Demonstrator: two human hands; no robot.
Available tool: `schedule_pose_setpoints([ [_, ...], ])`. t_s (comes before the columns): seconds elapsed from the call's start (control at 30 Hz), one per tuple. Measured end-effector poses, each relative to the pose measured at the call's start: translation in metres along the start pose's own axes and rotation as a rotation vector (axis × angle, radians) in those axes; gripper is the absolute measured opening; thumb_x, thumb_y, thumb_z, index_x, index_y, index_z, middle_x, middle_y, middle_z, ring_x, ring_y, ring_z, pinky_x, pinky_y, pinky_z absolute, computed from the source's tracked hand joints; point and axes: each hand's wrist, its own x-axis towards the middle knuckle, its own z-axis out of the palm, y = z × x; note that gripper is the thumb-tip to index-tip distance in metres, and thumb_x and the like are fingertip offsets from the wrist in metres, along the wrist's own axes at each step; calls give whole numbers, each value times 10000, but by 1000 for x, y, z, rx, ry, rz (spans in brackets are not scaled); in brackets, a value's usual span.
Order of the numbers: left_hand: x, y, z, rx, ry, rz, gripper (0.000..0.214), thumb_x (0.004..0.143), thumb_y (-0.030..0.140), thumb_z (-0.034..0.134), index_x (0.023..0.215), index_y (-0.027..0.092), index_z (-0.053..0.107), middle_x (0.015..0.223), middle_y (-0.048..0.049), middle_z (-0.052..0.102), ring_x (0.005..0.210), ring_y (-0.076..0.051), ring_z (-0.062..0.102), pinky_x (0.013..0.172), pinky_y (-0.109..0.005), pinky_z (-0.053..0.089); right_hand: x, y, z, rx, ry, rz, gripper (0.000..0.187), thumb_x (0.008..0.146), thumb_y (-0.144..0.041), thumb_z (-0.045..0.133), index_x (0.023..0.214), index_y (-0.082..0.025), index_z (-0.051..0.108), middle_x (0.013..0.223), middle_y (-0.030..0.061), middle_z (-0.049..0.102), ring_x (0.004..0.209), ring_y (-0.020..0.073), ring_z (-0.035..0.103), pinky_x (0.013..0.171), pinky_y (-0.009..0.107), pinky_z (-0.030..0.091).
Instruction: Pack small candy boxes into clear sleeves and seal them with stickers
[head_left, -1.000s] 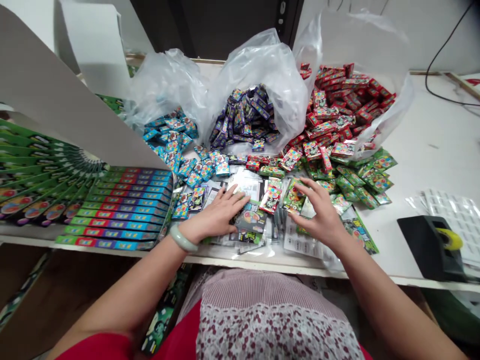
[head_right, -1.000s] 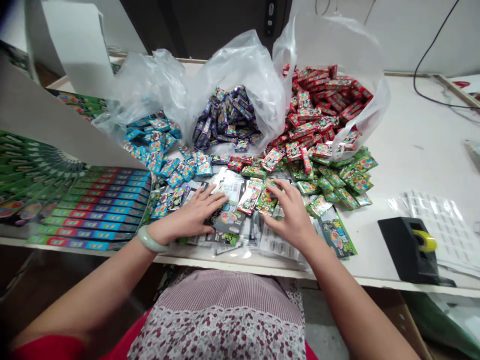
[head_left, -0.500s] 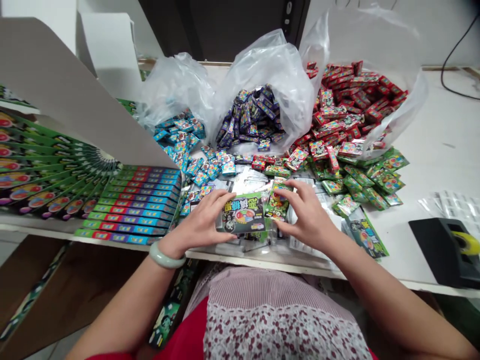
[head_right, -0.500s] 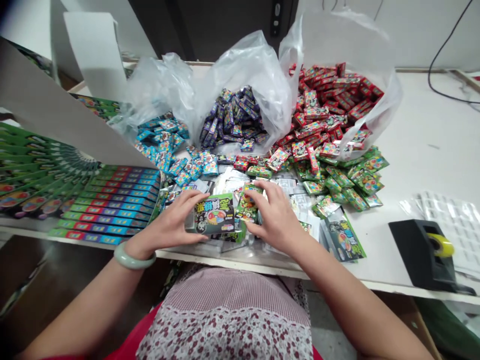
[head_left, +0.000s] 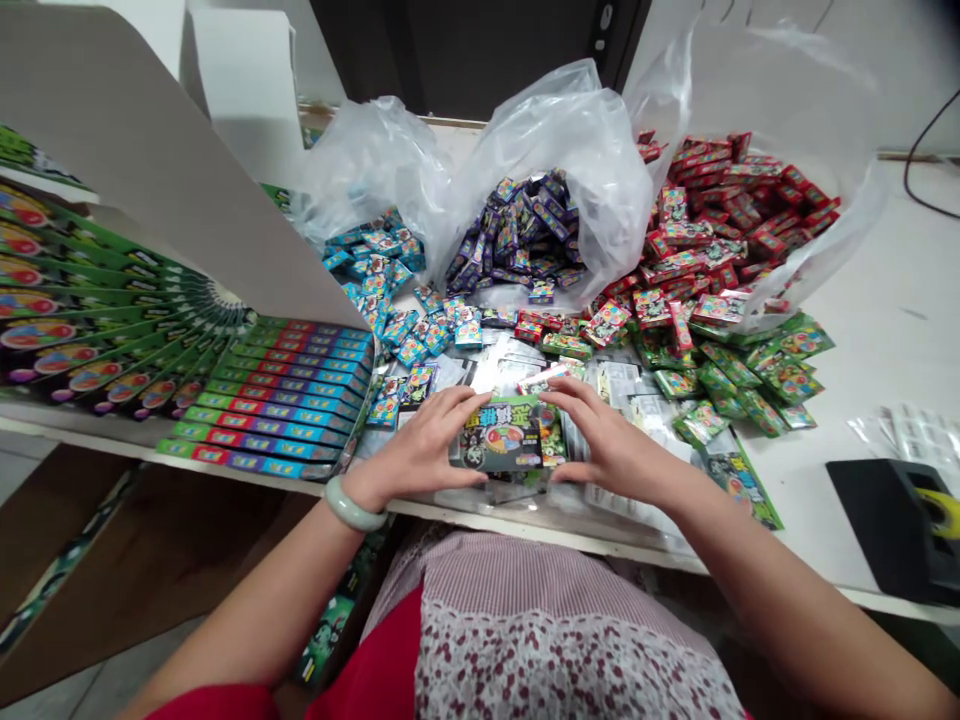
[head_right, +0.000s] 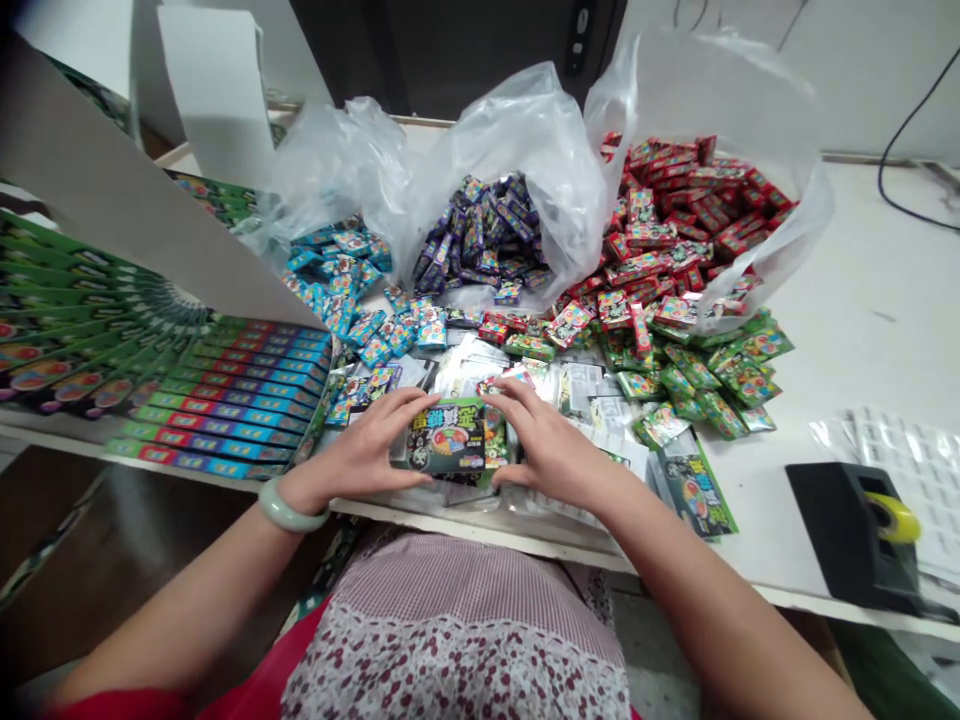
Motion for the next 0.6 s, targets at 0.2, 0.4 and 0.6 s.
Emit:
schedule_pose_setpoints([
  [0.2, -9, -3, 2, 39, 53, -64, 890, 710, 443, 755, 1445, 215, 309, 1366, -149, 404, 1285, -342, 421, 1086, -496, 386, -6, -22, 23, -40, 159, 110, 438, 897, -377, 589, 1291, -258, 441, 1317, 110, 572, 1387, 318, 341, 1136, 637, 231],
  [0.4, -25, -17, -3, 33, 123, -119, 870, 726, 453, 748, 1445, 253, 302, 1337, -124, 410, 1261, -335, 439, 1077, -509, 395, -5, 0, 25, 3, 295, 247, 272, 939, -316, 513, 1203, -282, 567, 1221, 65, 657, 1229, 276, 531, 1032, 554, 406],
  [0.6, -27, -15, -6, 71, 206, -140, 878, 722, 461, 752, 1443, 255, 293, 1355, -130, 392, 1288, -346, 415, 1095, -531, 371, 21, -9, 34, 70, 434, 168, 191, 944, -304, 497, 1087, -276, 621, 1068, 50, 678, 1068, 224, 602, 951, 458, 476],
])
